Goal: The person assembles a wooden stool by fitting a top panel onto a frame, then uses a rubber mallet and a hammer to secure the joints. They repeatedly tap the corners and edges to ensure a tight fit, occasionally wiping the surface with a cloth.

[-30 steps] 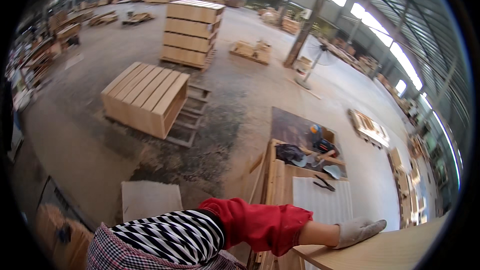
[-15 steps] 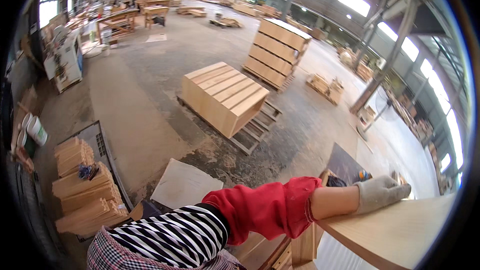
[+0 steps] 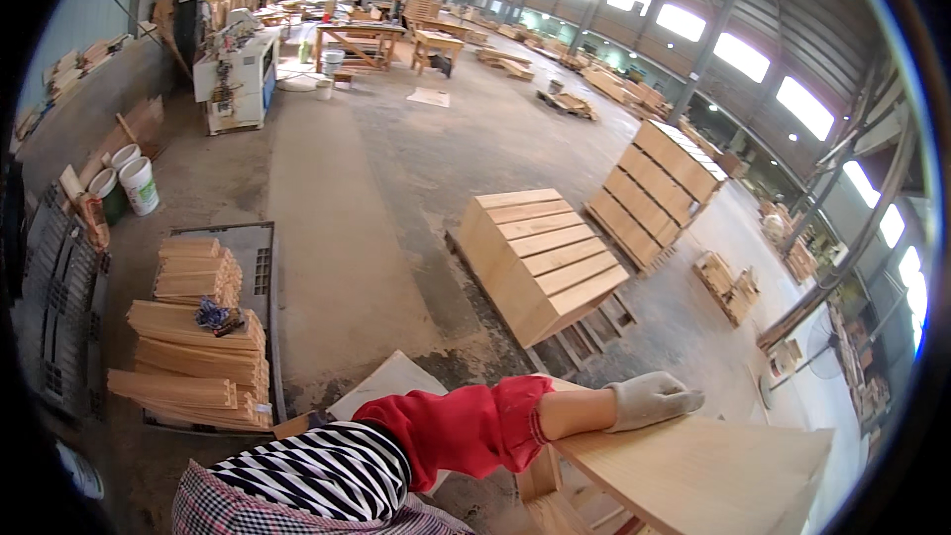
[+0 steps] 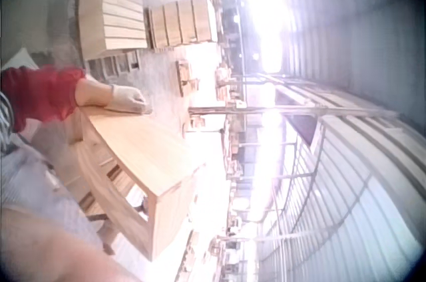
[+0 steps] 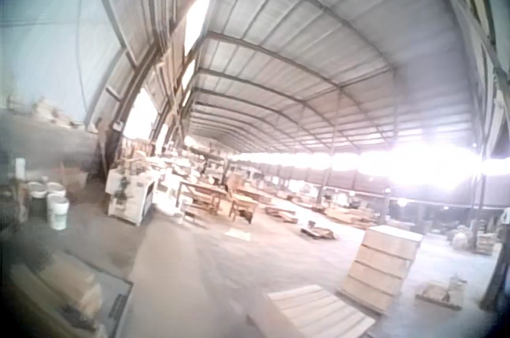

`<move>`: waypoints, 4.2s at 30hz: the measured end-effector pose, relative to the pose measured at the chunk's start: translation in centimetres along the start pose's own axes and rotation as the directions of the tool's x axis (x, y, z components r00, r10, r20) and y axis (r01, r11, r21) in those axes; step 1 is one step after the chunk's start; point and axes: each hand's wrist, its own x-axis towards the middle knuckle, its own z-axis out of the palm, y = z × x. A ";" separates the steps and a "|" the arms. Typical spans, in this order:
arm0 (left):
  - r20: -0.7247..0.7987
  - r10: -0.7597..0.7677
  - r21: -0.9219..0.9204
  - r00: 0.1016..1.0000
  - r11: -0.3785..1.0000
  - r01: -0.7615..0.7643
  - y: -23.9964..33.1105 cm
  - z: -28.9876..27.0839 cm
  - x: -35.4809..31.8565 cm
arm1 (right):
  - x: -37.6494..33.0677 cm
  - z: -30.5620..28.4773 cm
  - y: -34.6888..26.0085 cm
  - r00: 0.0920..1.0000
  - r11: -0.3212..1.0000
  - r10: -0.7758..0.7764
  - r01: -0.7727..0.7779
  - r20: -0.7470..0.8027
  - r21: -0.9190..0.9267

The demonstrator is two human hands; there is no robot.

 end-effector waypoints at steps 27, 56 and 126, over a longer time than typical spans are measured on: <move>-0.762 -0.552 -0.224 0.337 0.714 0.663 -34.8 -16.1 -10.1 | 35.6 -3.1 0.6 0.898 0.938 0.332 -0.281 0.287 -0.204; -0.769 -0.540 -0.222 0.342 0.727 0.650 -40.1 -28.8 -14.7 | 42.2 9.9 -3.5 0.897 0.944 0.326 -0.328 0.298 -0.046; -0.716 -0.686 -0.389 0.134 0.551 0.739 -53.1 -39.9 -53.5 | 22.7 10.3 28.3 0.574 0.660 0.751 -0.635 -0.326 0.401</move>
